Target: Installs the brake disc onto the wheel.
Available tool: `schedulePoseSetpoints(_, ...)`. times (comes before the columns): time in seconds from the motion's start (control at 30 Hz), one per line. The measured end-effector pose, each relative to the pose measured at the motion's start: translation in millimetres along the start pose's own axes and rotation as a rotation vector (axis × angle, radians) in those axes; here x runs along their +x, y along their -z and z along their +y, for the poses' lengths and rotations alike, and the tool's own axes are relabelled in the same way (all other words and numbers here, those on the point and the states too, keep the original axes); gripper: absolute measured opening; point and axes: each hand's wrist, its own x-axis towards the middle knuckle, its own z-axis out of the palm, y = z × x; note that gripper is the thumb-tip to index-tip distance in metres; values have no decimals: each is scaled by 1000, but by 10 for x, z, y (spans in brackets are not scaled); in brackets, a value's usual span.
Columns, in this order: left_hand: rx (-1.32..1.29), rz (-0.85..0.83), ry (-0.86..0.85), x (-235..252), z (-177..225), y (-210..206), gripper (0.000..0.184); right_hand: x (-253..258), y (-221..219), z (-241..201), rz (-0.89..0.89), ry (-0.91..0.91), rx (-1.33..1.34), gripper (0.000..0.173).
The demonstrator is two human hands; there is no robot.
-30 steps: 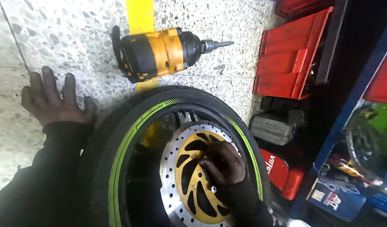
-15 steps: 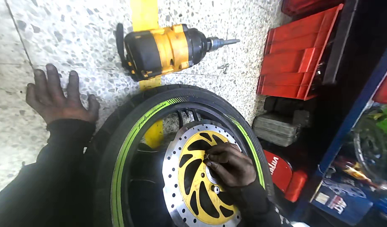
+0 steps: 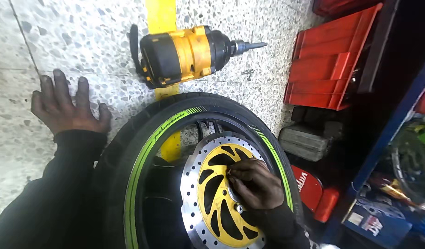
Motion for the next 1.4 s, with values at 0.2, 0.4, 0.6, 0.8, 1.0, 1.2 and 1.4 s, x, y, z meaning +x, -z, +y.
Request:
schedulePoseSetpoints(0.2, 1, 9, 2, -8, 4, 2, 67, 4, -4, -5, -11, -11, -10, 16)
schedulePoseSetpoints(0.4, 2, -1, 4, -3, 11, 10, 67, 27, -34, 5, 19, -7, -72, 17)
schedulePoseSetpoints(0.6, 6, 13, -10, -3, -21, -19, 67, 52, -77, -15, 34, -53, -135, 26)
schedulePoseSetpoints(0.8, 0, 16, -6, -10, -10, -9, 67, 40, -61, 22, -28, 9, -32, 19)
schedulePoseSetpoints(1.0, -4, 7, -13, -5, 5, 13, 67, -36, 34, -60, -104, -56, -53, 21)
schedulePoseSetpoints(1.2, 10, -4, -4, 10, -16, -10, 69, 10, 0, -14, -32, -66, -50, 20)
schedulePoseSetpoints(1.4, 1, 2, 0, 4, -9, -12, 68, 29, -35, -50, -17, -122, -83, 38)
